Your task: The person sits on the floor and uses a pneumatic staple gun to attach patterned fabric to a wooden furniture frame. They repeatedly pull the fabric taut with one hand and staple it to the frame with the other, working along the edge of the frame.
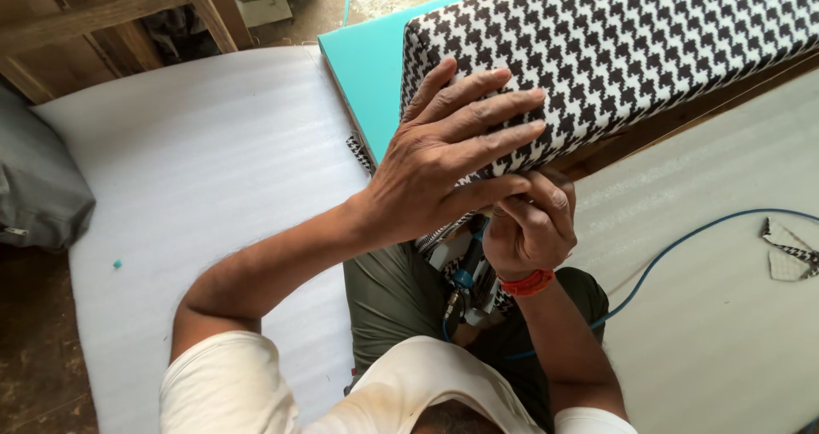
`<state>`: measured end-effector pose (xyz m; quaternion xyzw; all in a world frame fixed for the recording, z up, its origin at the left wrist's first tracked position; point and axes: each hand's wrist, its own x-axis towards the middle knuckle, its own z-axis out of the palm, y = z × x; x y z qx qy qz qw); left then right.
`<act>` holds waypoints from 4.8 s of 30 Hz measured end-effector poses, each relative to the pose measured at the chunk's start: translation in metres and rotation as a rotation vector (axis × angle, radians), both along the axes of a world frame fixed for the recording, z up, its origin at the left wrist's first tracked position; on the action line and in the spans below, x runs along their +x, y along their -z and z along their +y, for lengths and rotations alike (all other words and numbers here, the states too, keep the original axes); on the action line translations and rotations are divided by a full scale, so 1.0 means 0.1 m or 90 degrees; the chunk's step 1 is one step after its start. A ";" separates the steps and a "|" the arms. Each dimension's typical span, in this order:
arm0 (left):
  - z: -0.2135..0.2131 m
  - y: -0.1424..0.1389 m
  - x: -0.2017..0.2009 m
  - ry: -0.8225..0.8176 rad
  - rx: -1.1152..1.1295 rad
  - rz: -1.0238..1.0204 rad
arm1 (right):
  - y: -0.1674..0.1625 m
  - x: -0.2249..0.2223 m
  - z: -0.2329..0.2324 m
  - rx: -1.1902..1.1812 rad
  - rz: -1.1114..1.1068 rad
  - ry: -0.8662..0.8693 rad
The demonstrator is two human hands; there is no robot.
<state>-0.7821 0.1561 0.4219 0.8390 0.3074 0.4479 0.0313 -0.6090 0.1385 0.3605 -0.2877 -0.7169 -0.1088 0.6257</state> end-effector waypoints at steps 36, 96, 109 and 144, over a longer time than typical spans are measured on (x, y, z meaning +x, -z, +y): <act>0.24 0.39 -0.08 0.074 0.060 -0.048 | 3.09 0.55 -0.47 -0.899 0.103 0.159; 0.13 0.15 -0.16 0.021 0.130 0.090 | 0.77 1.71 -1.20 -0.729 0.057 -0.020; -0.03 -0.09 0.00 0.017 0.041 0.036 | 3.04 1.61 -0.16 -1.023 0.005 0.170; 0.01 0.03 0.09 0.027 0.080 -0.070 | -0.31 0.44 0.03 -0.459 0.629 -0.450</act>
